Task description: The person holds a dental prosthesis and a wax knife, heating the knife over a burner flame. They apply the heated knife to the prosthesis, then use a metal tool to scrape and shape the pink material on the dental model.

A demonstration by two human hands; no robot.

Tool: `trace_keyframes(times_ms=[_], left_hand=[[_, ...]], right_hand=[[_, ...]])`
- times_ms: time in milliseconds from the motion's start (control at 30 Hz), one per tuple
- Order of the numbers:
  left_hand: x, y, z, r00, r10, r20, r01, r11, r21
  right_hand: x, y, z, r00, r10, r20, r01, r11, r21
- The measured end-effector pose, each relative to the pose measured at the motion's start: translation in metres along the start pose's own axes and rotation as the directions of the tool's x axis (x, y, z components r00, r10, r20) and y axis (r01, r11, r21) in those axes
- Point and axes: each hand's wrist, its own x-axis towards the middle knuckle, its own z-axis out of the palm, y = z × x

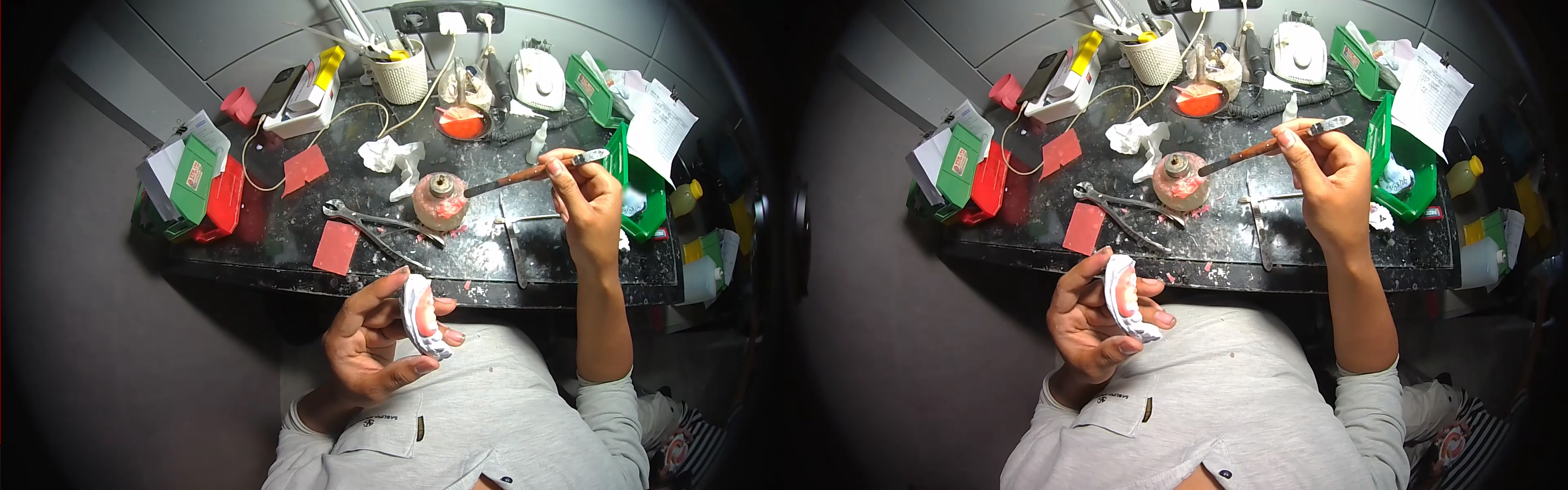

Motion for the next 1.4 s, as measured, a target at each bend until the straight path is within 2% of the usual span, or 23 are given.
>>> trace_keyframes(times_ms=[233,300,400,500,833,1400], left_hand=[[0.002,-0.01,-0.005,0.995,0.095,0.014,-0.096,0.991,0.093],[0.004,-0.014,-0.011,0.975,0.186,0.119,-0.204,0.965,0.168],[0.004,-0.018,-0.011,0.973,0.205,0.109,-0.223,0.957,0.185],[0.005,-0.019,-0.011,0.973,0.205,0.102,-0.225,0.942,0.249],[0.004,-0.024,-0.012,0.971,0.228,0.074,-0.24,0.934,0.264],[0.005,-0.025,-0.012,0.978,0.206,0.01,-0.204,0.959,0.197]], right_hand=[[-0.001,0.0,-0.001,1.0,0.01,0.006,-0.01,1.0,-0.003],[-0.001,0.0,-0.001,1.0,0.01,0.006,-0.01,1.0,-0.001],[-0.001,0.0,-0.002,1.0,0.01,0.014,-0.01,1.0,-0.001],[0.0,0.0,-0.002,1.0,0.008,0.014,-0.008,1.0,0.009],[-0.001,0.001,-0.002,1.0,0.01,0.017,-0.01,1.0,0.022],[-0.001,0.001,-0.003,1.0,0.011,0.02,-0.011,1.0,0.016]])
